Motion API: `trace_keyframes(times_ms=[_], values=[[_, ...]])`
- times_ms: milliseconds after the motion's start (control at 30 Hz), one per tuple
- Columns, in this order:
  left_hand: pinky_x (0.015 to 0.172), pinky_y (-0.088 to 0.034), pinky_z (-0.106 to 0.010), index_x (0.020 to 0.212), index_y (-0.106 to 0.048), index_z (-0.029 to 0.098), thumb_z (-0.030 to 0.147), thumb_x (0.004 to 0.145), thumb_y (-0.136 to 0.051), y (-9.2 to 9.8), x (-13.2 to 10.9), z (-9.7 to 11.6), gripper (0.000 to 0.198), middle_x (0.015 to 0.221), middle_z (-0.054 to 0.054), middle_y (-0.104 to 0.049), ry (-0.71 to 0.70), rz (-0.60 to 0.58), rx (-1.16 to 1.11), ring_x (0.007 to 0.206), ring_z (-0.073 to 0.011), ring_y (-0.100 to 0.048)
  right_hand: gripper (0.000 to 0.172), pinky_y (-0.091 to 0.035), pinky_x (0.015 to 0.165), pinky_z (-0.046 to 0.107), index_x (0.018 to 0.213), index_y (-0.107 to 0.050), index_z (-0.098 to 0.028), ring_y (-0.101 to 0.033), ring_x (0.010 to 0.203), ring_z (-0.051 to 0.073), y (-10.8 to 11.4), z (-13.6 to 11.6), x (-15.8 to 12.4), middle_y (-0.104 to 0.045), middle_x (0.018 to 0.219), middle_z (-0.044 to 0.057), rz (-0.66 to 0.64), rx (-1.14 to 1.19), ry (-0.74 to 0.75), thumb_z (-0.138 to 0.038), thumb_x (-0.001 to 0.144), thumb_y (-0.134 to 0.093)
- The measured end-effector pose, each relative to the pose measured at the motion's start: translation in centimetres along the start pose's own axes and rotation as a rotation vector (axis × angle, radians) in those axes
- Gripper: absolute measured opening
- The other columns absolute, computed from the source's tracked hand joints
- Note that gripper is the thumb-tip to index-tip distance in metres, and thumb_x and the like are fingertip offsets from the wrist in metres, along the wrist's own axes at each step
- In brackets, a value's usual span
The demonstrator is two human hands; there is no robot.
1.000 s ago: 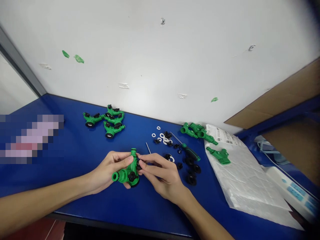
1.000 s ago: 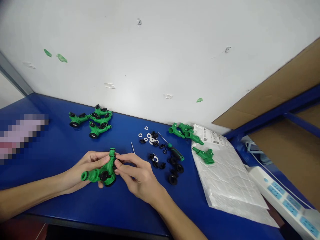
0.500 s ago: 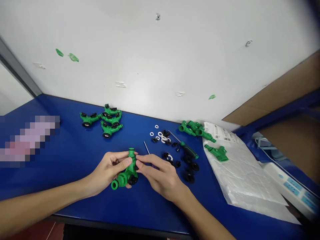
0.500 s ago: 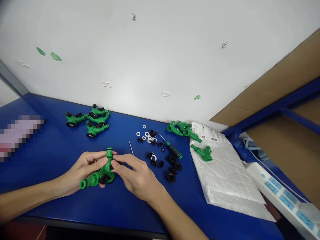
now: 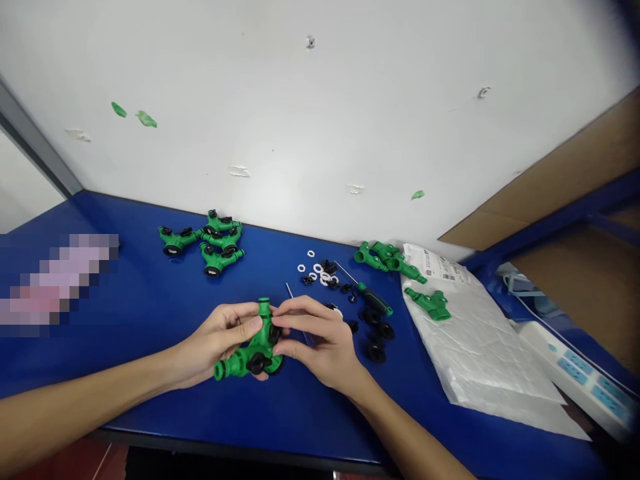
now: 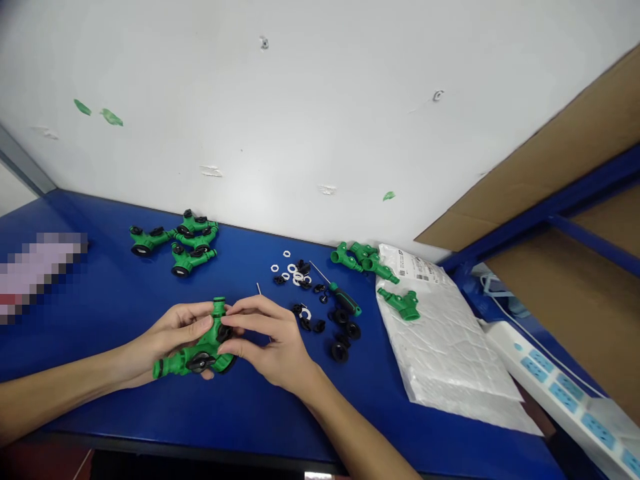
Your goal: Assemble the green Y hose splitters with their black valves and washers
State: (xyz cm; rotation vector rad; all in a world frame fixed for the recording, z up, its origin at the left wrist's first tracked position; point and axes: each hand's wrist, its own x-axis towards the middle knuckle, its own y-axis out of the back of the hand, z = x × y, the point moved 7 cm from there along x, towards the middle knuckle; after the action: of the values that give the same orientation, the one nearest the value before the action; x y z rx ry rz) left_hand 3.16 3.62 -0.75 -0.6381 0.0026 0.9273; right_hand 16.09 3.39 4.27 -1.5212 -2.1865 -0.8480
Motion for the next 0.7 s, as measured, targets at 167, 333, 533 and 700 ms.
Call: trace_keyframes(times_ms=[167,333,533,700], values=[[0.056,-0.052,-0.024,0.112,-0.067,0.014,0.039,0.084,-0.069,0.7,-0.2,0.7,0.038,0.074,-0.004,-0.067,-0.147,0.089,0.103,0.058,-0.0116,-0.059,0.033,-0.058,0.073,0.031,0.108,-0.072,-0.024,-0.063,0.075,0.015,0.3,1.3,0.0,-0.065,0.093,0.005,0.131,0.125,-0.18,-0.028,0.077,-0.079],[0.05,-0.045,-0.021,0.112,-0.067,0.013,0.038,0.084,-0.069,1.6,-0.4,1.6,0.038,0.079,-0.005,-0.073,-0.324,0.198,0.343,0.055,-0.0106,-0.056,0.01,-0.055,0.069,0.029,0.085,-0.076,-0.022,-0.063,0.075,0.014,0.1,1.9,-0.2,-0.063,0.086,0.004,0.162,0.131,-0.285,-0.027,0.076,-0.078],[0.09,-0.055,-0.032,0.107,-0.074,0.016,0.031,0.083,-0.069,1.9,-1.2,2.4,0.029,0.112,-0.009,-0.075,-0.483,0.321,0.567,0.103,-0.0266,-0.069,0.01,-0.054,0.064,0.027,0.078,-0.076,-0.02,-0.063,0.066,0.014,-0.5,2.6,-0.6,-0.068,0.078,0.004,0.154,0.188,-0.404,-0.029,0.081,-0.073],[0.089,-0.057,-0.031,0.106,-0.077,0.018,0.027,0.085,-0.066,0.9,-1.7,2.8,0.025,0.109,-0.007,-0.077,-0.584,0.292,0.706,0.099,-0.0262,-0.073,0.017,-0.052,0.062,0.026,0.073,-0.075,-0.017,-0.062,0.064,0.013,-0.7,2.6,-0.3,-0.068,0.07,0.004,0.044,0.207,-0.436,-0.031,0.082,-0.072]])
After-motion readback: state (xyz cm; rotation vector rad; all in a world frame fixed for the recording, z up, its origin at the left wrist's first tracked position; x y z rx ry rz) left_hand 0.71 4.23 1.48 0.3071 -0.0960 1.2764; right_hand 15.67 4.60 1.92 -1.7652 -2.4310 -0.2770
